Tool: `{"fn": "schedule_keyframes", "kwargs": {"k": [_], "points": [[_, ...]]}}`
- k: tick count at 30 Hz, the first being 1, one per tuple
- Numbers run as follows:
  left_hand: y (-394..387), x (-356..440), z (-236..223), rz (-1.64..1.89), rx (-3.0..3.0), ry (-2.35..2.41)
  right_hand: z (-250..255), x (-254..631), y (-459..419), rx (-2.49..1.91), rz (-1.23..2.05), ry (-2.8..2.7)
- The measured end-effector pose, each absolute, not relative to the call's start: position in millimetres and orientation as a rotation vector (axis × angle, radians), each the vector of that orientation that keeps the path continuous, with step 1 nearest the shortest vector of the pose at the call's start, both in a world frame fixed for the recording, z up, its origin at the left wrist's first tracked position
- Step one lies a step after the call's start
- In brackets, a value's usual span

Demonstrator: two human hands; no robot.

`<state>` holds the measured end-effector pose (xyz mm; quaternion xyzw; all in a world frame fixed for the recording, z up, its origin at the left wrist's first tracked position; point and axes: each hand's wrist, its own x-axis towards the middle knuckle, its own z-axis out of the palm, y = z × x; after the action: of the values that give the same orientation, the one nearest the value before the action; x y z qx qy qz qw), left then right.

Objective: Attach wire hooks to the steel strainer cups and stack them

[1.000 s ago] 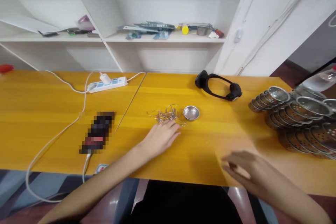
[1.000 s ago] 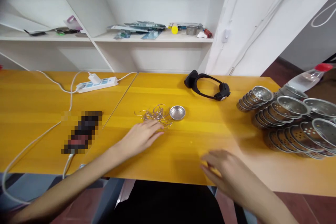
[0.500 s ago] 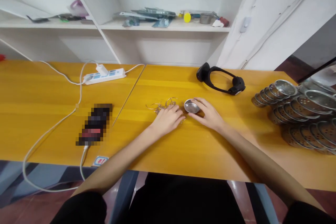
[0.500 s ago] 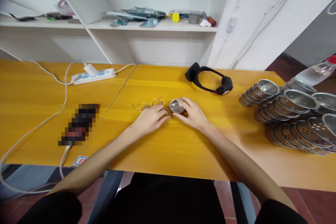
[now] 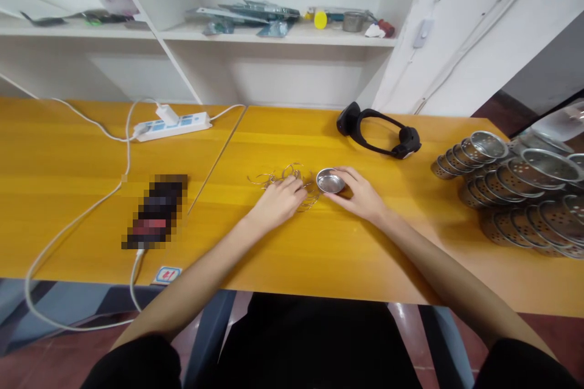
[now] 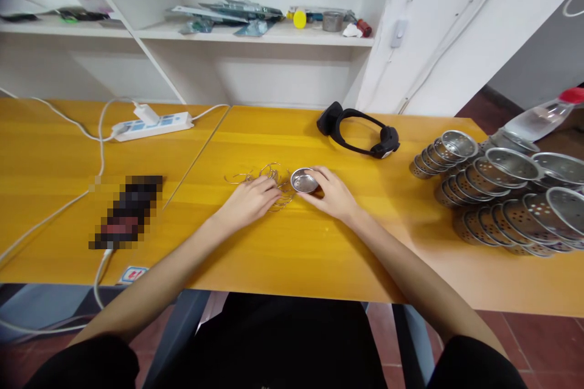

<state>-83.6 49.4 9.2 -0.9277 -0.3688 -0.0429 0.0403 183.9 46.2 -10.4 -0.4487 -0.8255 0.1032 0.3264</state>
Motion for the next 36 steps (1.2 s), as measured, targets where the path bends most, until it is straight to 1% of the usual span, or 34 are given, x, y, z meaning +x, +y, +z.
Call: {"fn": "schedule_keyframes", "kwargs": {"k": [14,22,25,30,33,36], "points": [[53,-67,8,-0.01,-2.682,-0.96,-11,182,46,-1.119,0.247,-2.178],[47,-62,1,-0.088,-2.552,-1.034,-11,182,46,-1.109,0.254,-2.182],[46,-67,6,-0.209,-2.619,-1.088,-12,181,47,-1.116,0.244,-2.189],[40,-79,6,-0.53,-2.879,-1.123,-12,181,47,-1.113,0.256,-2.181],[41,-86,4,-0.531,-3.128,-1.038,-12,182,47,-1.12,0.248,-2.175],[48,-95,6,-0.495,-3.261,-1.082,-13,182,47,-1.125,0.247,-2.186]]}}
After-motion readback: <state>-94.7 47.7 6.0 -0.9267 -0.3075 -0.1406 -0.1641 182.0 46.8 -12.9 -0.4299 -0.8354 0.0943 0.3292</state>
